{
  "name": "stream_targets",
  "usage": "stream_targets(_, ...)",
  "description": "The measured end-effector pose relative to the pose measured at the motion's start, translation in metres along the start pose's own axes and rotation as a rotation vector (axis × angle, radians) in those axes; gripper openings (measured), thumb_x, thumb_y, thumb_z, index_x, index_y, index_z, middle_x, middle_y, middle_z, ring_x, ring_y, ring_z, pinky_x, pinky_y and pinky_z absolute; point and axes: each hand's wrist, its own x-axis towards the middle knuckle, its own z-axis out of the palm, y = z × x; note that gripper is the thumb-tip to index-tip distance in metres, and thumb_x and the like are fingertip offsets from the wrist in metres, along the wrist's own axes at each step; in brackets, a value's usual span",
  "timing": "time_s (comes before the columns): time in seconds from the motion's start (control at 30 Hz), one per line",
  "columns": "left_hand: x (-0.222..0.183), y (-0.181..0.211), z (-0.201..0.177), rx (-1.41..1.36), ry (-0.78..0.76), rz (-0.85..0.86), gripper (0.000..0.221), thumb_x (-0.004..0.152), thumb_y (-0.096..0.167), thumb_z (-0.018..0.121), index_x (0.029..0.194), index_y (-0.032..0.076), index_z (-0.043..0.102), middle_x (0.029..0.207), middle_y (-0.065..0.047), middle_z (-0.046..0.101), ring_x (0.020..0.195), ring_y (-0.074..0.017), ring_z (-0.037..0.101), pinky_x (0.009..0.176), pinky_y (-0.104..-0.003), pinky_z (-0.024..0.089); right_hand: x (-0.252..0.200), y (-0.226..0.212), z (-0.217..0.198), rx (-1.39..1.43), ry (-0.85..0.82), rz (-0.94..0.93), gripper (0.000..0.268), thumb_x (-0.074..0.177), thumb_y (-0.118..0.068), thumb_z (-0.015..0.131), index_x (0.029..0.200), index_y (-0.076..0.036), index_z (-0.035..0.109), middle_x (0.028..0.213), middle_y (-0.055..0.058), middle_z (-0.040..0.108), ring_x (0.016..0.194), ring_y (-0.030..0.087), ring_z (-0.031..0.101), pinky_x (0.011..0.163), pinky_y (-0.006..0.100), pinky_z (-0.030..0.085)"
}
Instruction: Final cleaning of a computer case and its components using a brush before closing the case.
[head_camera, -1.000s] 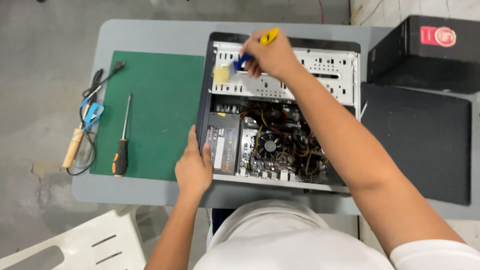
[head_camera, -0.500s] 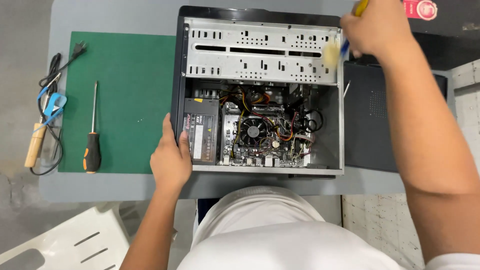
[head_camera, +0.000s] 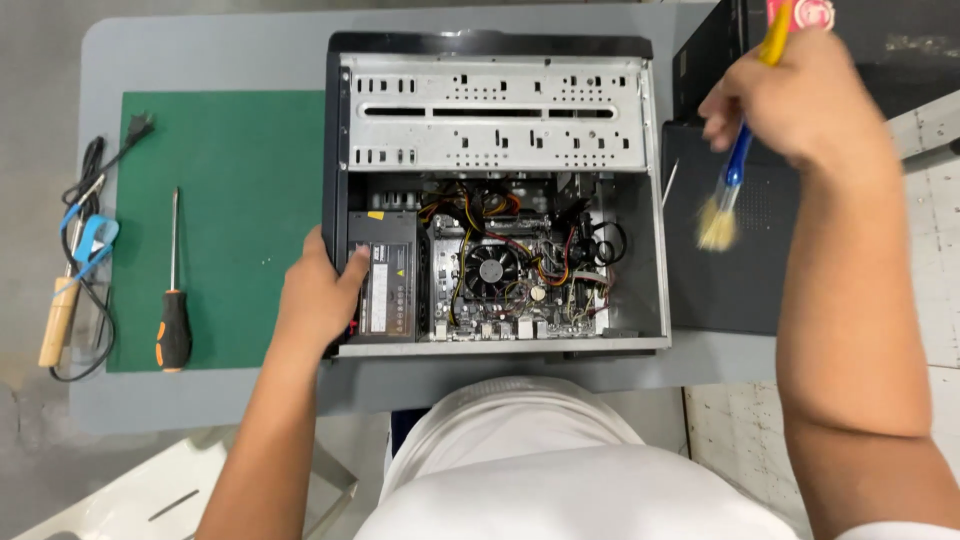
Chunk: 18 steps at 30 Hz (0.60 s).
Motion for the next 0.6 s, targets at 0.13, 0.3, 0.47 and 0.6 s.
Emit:
stream_targets(0.13, 0.065, 0.013, 0.001, -0.024, 0.015, 0.023, 0.061, 0.084, 0.034, 0.056, 0.131, 0.002, 0.035, 0.120, -0.021, 0.057, 0.110, -0.0395, 0.053, 0.090, -0.042, 0.043, 0.029, 0.025, 0.036, -0.271, -0.108, 0.275, 0.036, 0.096, -0.037, 0.052, 0.112, -0.005, 0.055, 0.086, 0.010, 0.063, 0.048, 0.021, 0.051, 0.041, 0.032, 0.036)
stream_targets(0.3, 0.125, 0.007, 0.018, 0.125, 0.174, 0.086, 0.052, 0.076, 0.014, 0.061, 0.122, -0.001, 0.043, 0.100, -0.026, 0.061, 0.098, -0.0434, 0.061, 0.079, -0.052, 0.051, 0.030, 0.058, 0.056, -0.154, -0.198, 0.090, 0.055, 0.078, -0.018, 0.068, 0.112, 0.020, 0.048, 0.061, 0.023, 0.053, 0.038, 0.024, 0.053, 0.030, 0.029, 0.041)
stream_targets(0.47, 0.122, 0.017, 0.012, 0.173, 0.236, 0.087, 0.040, 0.076, 0.006, 0.052, 0.115, -0.001, 0.046, 0.094, -0.025, 0.063, 0.091, -0.0457, 0.063, 0.074, -0.054, 0.052, 0.035, 0.080, 0.066, -0.271, -0.281, 0.121, 0.046, 0.072, 0.000, 0.069, 0.107, 0.022, 0.049, 0.052, 0.023, 0.057, 0.035, 0.027, 0.057, 0.031, 0.031, 0.046)
stream_targets(0.6, 0.108, 0.026, 0.008, 0.166, 0.253, 0.113, 0.035, 0.075, -0.004, 0.047, 0.109, -0.008, 0.051, 0.091, -0.027, 0.063, 0.088, -0.0466, 0.063, 0.075, -0.053, 0.052, 0.038, 0.107, 0.078, -0.334, -0.085, 0.047, 0.025, 0.073, -0.008, 0.066, 0.086, 0.012, 0.058, 0.044, 0.013, 0.056, 0.030, 0.023, 0.057, 0.029, 0.029, 0.045)
